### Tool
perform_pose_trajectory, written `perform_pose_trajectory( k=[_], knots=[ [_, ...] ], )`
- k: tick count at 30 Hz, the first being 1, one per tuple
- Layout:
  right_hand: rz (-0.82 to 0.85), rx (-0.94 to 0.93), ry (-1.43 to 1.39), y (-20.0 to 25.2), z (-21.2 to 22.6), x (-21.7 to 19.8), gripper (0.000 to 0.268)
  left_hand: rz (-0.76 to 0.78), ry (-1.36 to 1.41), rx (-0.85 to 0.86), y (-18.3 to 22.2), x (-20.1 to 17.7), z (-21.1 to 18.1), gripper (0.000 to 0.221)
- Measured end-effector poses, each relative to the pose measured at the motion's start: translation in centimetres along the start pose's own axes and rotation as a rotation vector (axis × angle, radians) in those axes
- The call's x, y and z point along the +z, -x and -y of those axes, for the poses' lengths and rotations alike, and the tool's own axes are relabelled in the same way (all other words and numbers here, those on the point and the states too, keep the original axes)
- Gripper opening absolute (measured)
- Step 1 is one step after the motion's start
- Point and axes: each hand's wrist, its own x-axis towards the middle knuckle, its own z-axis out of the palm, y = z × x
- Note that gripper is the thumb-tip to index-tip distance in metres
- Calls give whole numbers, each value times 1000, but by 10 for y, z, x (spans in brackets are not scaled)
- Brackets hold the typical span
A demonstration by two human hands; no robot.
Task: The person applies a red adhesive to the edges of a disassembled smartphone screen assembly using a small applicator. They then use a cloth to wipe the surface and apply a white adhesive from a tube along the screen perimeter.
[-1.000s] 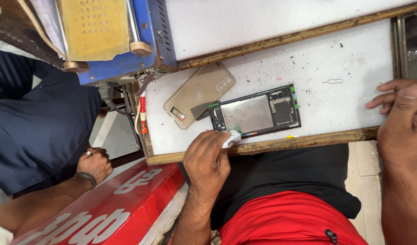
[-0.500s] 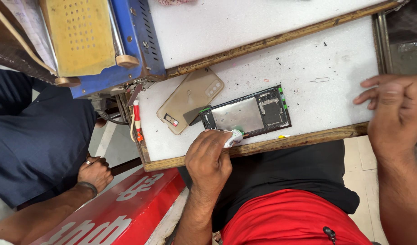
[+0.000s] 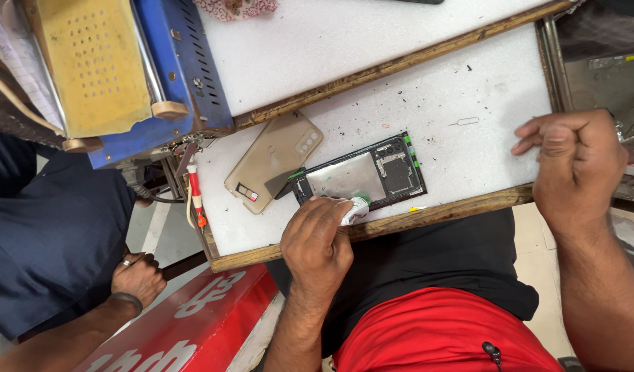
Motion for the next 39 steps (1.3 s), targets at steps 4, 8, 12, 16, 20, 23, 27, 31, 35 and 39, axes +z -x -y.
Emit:
perform_pose_trajectory(
  k=[4,8,12,16,20,23,27,31,35,39],
  knots=[
    [12,-37,20,-4,4,1,31,18,3,9,0,3,-1,45],
    [25,23,83,-2,-2,1,39,20,13,21,-2,7,0,45],
    [17,47,94,-3,-2,-1,37,32,13,32,-5,10,-2,42],
    [-13,-84,-4,-10,10,2,33,42,20,37,-10,11,-5,43],
    [-27,-75,-90,-12,8,5,26,50,52,51,-14,13,-8,43],
    [-31,1,-80,-5,0,3,32,59,48,55,-16,16,-10,43],
    [-25,22,-58,1,-8,2,32,71,50,58,-18,20,-10,42],
    [-35,-29,-199,2,-4,4,13,94,53,72,-19,24,-11,43],
    [-46,89,-279,0,-3,3,20,109,47,76,-21,29,-12,43],
    [-46,127,-208,-1,-10,2,16,142,48,85,-22,32,-14,43]
  ],
)
